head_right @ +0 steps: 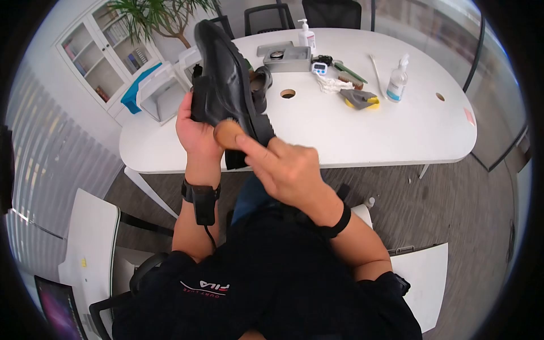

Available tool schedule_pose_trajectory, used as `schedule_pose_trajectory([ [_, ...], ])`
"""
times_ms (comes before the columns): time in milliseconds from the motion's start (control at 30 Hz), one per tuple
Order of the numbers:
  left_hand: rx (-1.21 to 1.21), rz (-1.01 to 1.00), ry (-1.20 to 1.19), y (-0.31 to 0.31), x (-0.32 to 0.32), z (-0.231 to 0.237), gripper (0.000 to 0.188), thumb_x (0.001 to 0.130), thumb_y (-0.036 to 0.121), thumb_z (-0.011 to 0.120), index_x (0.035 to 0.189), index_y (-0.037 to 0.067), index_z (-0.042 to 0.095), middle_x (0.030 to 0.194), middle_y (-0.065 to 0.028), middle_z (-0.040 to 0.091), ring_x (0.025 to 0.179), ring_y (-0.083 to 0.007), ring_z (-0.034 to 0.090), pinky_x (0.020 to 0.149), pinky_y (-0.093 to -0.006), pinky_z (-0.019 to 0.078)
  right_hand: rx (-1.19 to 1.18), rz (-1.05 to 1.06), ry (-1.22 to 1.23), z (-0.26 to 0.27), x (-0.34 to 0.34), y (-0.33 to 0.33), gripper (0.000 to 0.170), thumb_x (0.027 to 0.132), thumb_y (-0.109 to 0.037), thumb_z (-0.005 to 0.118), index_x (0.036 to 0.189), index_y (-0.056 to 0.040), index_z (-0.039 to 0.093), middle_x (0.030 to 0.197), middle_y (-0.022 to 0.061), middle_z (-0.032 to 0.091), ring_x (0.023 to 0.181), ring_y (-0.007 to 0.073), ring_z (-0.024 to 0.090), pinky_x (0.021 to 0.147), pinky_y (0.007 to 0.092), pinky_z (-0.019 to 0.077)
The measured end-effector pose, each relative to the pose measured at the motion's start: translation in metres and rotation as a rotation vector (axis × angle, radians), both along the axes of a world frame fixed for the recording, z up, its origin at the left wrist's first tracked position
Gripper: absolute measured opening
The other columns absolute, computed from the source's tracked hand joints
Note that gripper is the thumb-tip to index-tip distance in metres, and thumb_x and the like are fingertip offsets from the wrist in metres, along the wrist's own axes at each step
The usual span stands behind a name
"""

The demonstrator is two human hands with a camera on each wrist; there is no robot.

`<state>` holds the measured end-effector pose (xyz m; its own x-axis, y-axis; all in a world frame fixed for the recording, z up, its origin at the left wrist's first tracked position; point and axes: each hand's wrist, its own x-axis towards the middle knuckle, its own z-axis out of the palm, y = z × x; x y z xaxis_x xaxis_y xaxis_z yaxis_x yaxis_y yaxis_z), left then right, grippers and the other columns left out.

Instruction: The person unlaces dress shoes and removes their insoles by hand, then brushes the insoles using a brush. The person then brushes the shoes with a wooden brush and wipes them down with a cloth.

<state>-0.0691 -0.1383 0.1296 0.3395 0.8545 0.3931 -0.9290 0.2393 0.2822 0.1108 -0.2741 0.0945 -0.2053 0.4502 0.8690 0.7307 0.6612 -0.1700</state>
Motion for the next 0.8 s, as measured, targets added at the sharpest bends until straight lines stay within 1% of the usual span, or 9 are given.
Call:
schedule_pose_trajectory([
  [67, -0.055, 0.023, -0.037, 0.001, 0.002, 0.013, 0.043, 0.108, 0.026, 0.044, 0.134, -0.003, 0.061, 0.143, -0.0221, 0.063, 0.134, -0.0385, 0.059, 0.12, -0.0556, 0.0404, -0.039, -0.018, -0.018, -0.016, -0.003, 0.006, 0.046, 0.088, -0.006, 0.076, 0.134, -0.0071, 0.07, 0.074, 0.0109, 0.063, 0.059, 0.0267, 0.062, 0.054, 0.0359, 0.0487],
  [167, -0.132, 0.071, -0.147, 0.004, 0.003, 0.026, 0.041, 0.107, 0.024, 0.043, 0.131, -0.003, 0.063, 0.142, -0.0203, 0.063, 0.135, -0.0379, 0.058, 0.121, -0.0543, 0.0397, 0.025, -0.049, 0.349, -0.03, 0.0, 0.029, 0.046, 0.088, -0.01, 0.078, 0.134, -0.0121, 0.07, 0.07, 0.0072, 0.058, 0.056, 0.0245, 0.06, 0.049, 0.0382, 0.0464],
  [433, -0.185, 0.125, -0.233, 0.028, 0.009, 0.043, 0.041, 0.107, 0.019, 0.04, 0.13, -0.005, 0.064, 0.14, -0.0207, 0.064, 0.134, -0.0368, 0.059, 0.119, -0.0525, 0.0428, 0.041, 0.014, 0.042, -0.047, -0.013, 0.028, 0.048, 0.089, -0.013, 0.078, 0.136, -0.0113, 0.069, 0.07, 0.0078, 0.056, 0.053, 0.0225, 0.057, 0.049, 0.0363, 0.0451],
  [500, -0.187, 0.112, -0.3, 0.025, 0.006, 0.049, 0.043, 0.106, 0.02, 0.041, 0.132, -0.005, 0.063, 0.142, -0.021, 0.063, 0.135, -0.0363, 0.058, 0.12, -0.0518, 0.0415, 0.072, 0.026, 0.473, -0.074, -0.007, 0.057, 0.047, 0.097, -0.017, 0.073, 0.143, -0.0104, 0.064, 0.07, 0.0048, 0.054, 0.051, 0.0161, 0.053, 0.046, 0.0322, 0.0418],
  [533, -0.191, 0.11, -0.298, 0.024, 0.004, 0.051, 0.043, 0.106, 0.02, 0.041, 0.132, -0.005, 0.063, 0.142, -0.021, 0.063, 0.135, -0.0363, 0.058, 0.12, -0.0518, 0.0415, 0.069, 0.022, 0.474, -0.069, -0.007, 0.05, 0.047, 0.097, -0.017, 0.073, 0.143, -0.0104, 0.064, 0.07, 0.0048, 0.054, 0.051, 0.0161, 0.053, 0.046, 0.0322, 0.0418],
  [600, -0.102, 0.033, -0.366, 0.025, 0.002, 0.056, 0.044, 0.105, 0.02, 0.042, 0.135, -0.005, 0.063, 0.145, -0.0214, 0.061, 0.136, -0.0366, 0.057, 0.121, -0.0516, 0.04, -0.797, 0.537, 1.271, -0.042, -0.012, 0.031, 0.047, 0.106, -0.022, 0.064, 0.15, -0.0101, 0.055, 0.071, 0.0015, 0.052, 0.05, 0.0108, 0.046, 0.046, 0.0283, 0.0396],
  [633, -0.101, 0.028, -0.364, 0.026, 0.002, 0.057, 0.044, 0.105, 0.02, 0.042, 0.135, -0.005, 0.063, 0.145, -0.0214, 0.061, 0.136, -0.0366, 0.057, 0.121, -0.0516, 0.04, -0.934, 0.755, 1.482, -0.031, -0.018, 0.025, 0.048, 0.11, -0.028, 0.058, 0.155, -0.0135, 0.048, 0.073, -0.0005, 0.052, 0.05, 0.0087, 0.04, 0.045, 0.0256, 0.0362],
  [667, -0.041, -0.002, -0.373, 0.027, 0.002, 0.057, 0.044, 0.105, 0.021, 0.042, 0.136, -0.004, 0.062, 0.146, -0.0211, 0.061, 0.137, -0.0365, 0.056, 0.122, -0.0518, 0.0388, -1.025, 0.92, 1.607, -0.023, -0.024, 0.021, 0.045, 0.111, -0.034, 0.055, 0.152, -0.0173, 0.049, 0.074, 0.0012, 0.052, 0.049, 0.0091, 0.038, 0.045, 0.025, 0.0345],
  [800, 0.107, -0.048, -0.342, 0.021, 0.001, 0.052, 0.046, 0.107, 0.026, 0.042, 0.141, 0.0, 0.06, 0.149, -0.0183, 0.06, 0.139, -0.0362, 0.054, 0.124, -0.0535, 0.0345, -1.216, 1.124, 1.642, -0.016, -0.026, 0.035, 0.027, 0.112, -0.041, 0.048, 0.131, -0.023, 0.057, 0.072, -0.0019, 0.049, 0.046, 0.0077, 0.035, 0.043, 0.0234, 0.0313],
])
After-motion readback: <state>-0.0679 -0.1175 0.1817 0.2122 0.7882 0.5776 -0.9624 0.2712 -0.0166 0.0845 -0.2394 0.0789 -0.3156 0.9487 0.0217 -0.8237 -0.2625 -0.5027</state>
